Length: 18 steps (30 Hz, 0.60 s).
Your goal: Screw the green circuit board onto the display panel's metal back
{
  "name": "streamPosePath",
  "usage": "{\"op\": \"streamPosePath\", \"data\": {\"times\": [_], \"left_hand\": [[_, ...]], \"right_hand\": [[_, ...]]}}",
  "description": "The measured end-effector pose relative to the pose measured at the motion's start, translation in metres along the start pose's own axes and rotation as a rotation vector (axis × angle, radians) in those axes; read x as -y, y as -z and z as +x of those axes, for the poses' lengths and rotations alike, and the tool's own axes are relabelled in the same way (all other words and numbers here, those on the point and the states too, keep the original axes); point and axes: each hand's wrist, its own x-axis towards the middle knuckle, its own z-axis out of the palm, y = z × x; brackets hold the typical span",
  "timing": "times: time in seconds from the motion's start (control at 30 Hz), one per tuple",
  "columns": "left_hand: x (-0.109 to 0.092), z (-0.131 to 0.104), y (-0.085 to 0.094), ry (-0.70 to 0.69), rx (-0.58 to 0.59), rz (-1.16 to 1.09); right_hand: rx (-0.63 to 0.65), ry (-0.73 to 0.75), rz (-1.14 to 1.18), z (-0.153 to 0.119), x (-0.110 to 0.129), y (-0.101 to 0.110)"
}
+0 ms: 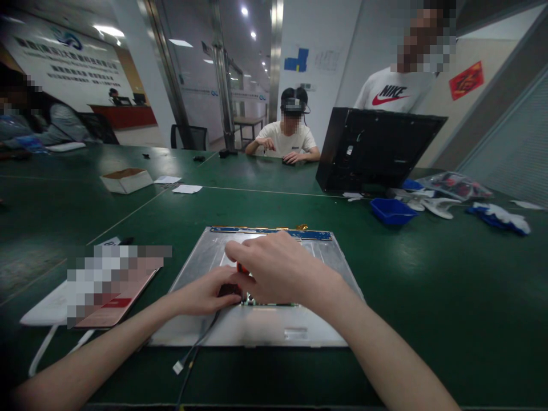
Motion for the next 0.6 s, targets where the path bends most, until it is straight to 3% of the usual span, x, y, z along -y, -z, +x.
{"op": "streamPosePath", "data": {"times": [0.6], "left_hand": [[-0.0011, 0.0014, 0.0, -0.037, -0.011, -0.009]], "right_hand": [[-0.025, 0.014, -0.03, 0.0005, -0.0001, -0.0007]]}}
